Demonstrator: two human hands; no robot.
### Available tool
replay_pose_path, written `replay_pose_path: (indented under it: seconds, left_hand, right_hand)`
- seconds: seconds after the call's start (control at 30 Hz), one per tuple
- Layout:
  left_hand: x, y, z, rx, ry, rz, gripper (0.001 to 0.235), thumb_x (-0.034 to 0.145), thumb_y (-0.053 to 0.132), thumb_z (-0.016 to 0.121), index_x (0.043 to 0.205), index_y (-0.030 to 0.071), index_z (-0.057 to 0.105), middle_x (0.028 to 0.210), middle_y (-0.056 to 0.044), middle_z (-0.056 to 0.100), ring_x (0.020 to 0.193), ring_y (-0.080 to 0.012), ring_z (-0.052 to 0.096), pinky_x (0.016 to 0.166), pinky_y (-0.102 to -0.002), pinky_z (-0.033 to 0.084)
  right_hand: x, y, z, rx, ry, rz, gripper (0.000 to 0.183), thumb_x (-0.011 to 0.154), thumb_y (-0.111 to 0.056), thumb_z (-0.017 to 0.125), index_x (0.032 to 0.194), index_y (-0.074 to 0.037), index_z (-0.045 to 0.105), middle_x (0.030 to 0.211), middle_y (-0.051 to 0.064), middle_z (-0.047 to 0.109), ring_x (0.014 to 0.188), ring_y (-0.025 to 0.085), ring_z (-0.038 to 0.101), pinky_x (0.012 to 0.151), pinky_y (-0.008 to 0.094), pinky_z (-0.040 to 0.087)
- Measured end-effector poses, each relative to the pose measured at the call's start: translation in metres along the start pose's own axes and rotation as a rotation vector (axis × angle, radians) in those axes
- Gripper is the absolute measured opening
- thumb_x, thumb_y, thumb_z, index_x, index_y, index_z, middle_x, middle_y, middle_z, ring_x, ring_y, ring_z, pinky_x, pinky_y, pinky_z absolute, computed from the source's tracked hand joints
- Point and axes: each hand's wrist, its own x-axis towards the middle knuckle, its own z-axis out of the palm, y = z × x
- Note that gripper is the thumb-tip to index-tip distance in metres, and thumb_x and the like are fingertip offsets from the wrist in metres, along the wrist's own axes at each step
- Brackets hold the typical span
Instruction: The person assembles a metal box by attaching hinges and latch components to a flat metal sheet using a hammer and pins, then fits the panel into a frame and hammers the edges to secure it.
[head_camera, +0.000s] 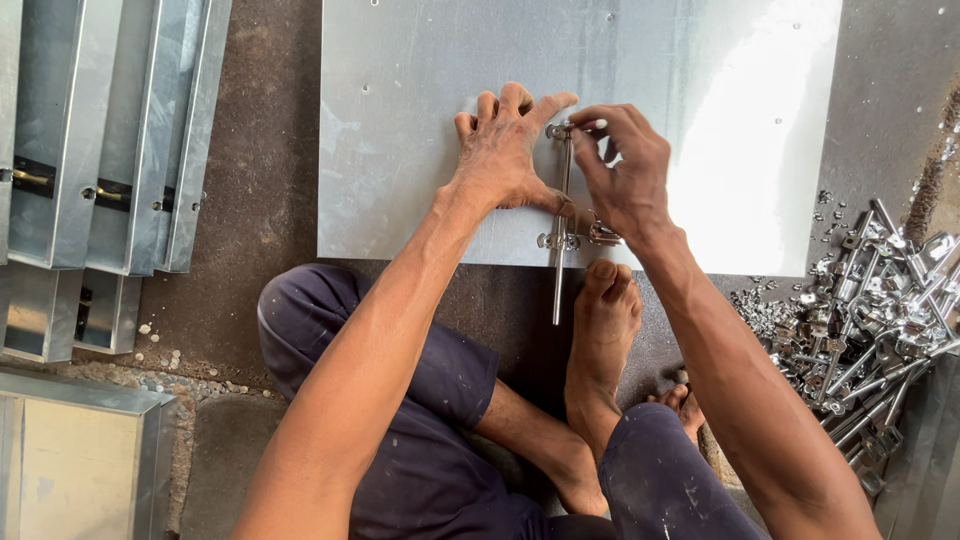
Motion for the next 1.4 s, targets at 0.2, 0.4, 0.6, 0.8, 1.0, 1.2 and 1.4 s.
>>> replay_pose_path:
  seconds: [0.2,0.4,0.6,0.8,1.0,1.2,1.4]
  left_hand:
    - [0.002,-0.003,0.004,-0.001,0.006,-0.002,0.136,0.020,0.057,0.103,0.143,0.044,0.046,0.123,0.001,0.051,0.122,-0.0289,0.041,0.101,-0.057,0.032]
    - [0.003,-0.006,0.010,-0.012,0.054,0.029,0.136,0.019,0.058,0.104,0.141,0.044,0.046,0.121,0.001,0.054,0.121,-0.0287,0.043,0.100,-0.058,0.032]
    - [-0.011,0.012,-0.001,-0.011,0.059,-0.018,0.125,0.028,0.052,0.104,0.138,0.035,0.047,0.114,-0.001,0.053,0.113,-0.0263,0.046,0.093,-0.050,0.034]
    - [-0.035,0.028,0.003,0.001,0.181,0.024,0.094,0.048,0.039,0.101,0.128,0.029,0.051,0.106,0.000,0.056,0.105,-0.0226,0.050,0.089,-0.047,0.037]
    - [-0.042,0.035,0.003,-0.099,0.190,0.029,0.075,0.062,0.030,0.096,0.122,0.021,0.053,0.102,-0.005,0.061,0.094,-0.0286,0.064,0.076,-0.046,0.050]
    - [-0.066,0.033,-0.023,-0.809,0.021,-0.373,0.028,0.085,0.022,0.073,0.111,0.013,0.068,0.102,-0.009,0.071,0.088,-0.0283,0.071,0.073,-0.047,0.059]
    - [-0.091,0.025,-0.031,-0.496,0.181,-0.154,0.025,0.094,0.036,0.068,0.102,0.014,0.079,0.109,-0.009,0.072,0.105,-0.0289,0.068,0.095,-0.045,0.055]
  right_hand:
    - [0.004,-0.004,0.006,-0.001,-0.037,0.010,0.015,0.101,-0.004,0.069,0.115,-0.001,0.071,0.107,0.012,0.072,0.086,0.017,0.071,0.066,0.028,0.058]
    - [0.003,0.004,0.004,-0.033,-0.085,0.011,0.015,0.099,-0.004,0.070,0.114,-0.001,0.072,0.106,0.012,0.071,0.087,0.019,0.070,0.068,0.030,0.058]
    - [-0.033,0.003,-0.043,0.068,0.087,0.495,0.012,0.101,-0.008,0.067,0.109,-0.002,0.073,0.096,0.012,0.073,0.081,0.017,0.065,0.069,0.028,0.052]
    - [-0.078,-0.006,-0.068,0.335,-0.114,1.059,0.022,0.088,-0.009,0.062,0.097,0.001,0.078,0.077,0.011,0.075,0.060,0.012,0.063,0.053,0.024,0.047]
    - [-0.080,-0.009,-0.059,0.353,-0.030,1.037,0.026,0.092,-0.012,0.059,0.093,0.006,0.077,0.075,0.013,0.073,0.063,0.015,0.065,0.057,0.025,0.051]
    - [-0.073,-0.065,-0.058,0.249,-0.216,0.501,0.023,0.095,-0.017,0.064,0.104,0.000,0.076,0.083,0.011,0.074,0.073,0.019,0.066,0.064,0.029,0.052]
    - [-0.097,-0.043,-0.065,0.165,0.111,0.359,0.014,0.103,-0.011,0.065,0.114,-0.002,0.066,0.101,0.013,0.075,0.089,0.017,0.076,0.068,0.027,0.064]
